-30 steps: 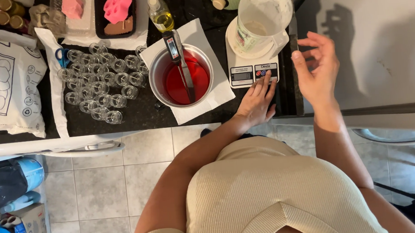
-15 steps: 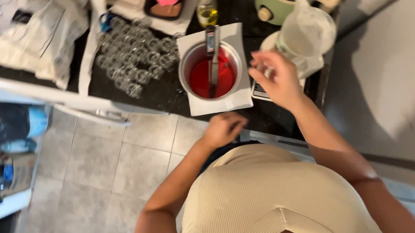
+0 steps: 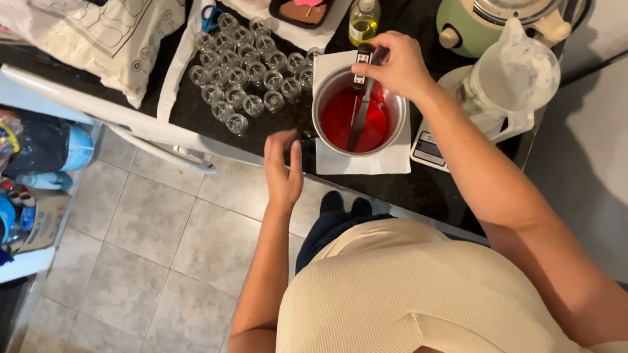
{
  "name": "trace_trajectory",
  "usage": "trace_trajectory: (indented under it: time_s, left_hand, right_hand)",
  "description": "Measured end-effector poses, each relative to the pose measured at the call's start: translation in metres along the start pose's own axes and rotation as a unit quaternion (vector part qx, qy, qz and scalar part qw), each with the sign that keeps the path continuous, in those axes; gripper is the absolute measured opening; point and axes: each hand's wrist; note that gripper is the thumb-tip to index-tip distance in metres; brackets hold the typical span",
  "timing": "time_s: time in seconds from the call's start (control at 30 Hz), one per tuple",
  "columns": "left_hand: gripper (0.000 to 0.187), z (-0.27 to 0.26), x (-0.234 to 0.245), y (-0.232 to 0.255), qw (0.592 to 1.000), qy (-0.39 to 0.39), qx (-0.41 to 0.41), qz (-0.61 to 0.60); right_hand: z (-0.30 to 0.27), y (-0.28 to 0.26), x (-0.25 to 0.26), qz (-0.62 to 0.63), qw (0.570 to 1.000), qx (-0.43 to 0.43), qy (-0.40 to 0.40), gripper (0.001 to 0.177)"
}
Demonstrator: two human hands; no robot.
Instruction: Stirring melted wax, checking its temperature with a digital thermometer, and pouring it into a container.
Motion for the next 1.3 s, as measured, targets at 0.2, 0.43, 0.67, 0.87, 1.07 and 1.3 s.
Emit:
trace_trajectory:
  time_s: [0.2, 0.43, 0.67, 0.87, 1.07, 1.3]
  left_hand:
    - [0.032, 0.024, -0.042, -0.056, 0.991, -0.079, 0.039, -0.096]
    - [0.056, 0.023, -0.090, -0.084, 0.945, -0.091, 0.146, -0.280]
    - [0.052, 0.047, -0.094, -0.066, 0.946, -0.036, 0.142, -0.288]
    - [0.054, 0.093, -0.068, -0.014, 0.959, -0.061, 0.094, -0.261]
    - [0.051, 0.155, -0.037, 0.069, 0.935, -0.195, 0.070, -0.287]
    - [0.059, 0.210, -0.039, 0.135, 0.942, -0.228, 0.059, -0.238]
  right_hand:
    - [-0.060, 0.010, 0.006, 0.003, 0.979, 0.201, 0.044, 0.039]
    - [-0.136, -0.030, 0.003, 0.001, 0.988, 0.126, 0.090, 0.026]
    - [-0.156, -0.031, 0.007, 0.146, 0.975, 0.082, 0.143, 0.018]
    - [-0.170, -0.055, 0.044, 0.183, 0.963, 0.081, 0.180, 0.019]
    - [-0.184, -0.102, 0.109, 0.098, 0.969, 0.135, 0.184, 0.015]
    - [-0.182, -0.069, 0.166, 0.126, 0.948, 0.172, 0.235, 0.023]
Point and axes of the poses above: each hand's wrist, its own z-axis towards the middle knuckle, its own x-axis out of the back of the hand, y = z × x, and after that the axes turned 9 degrees about z, right-handed
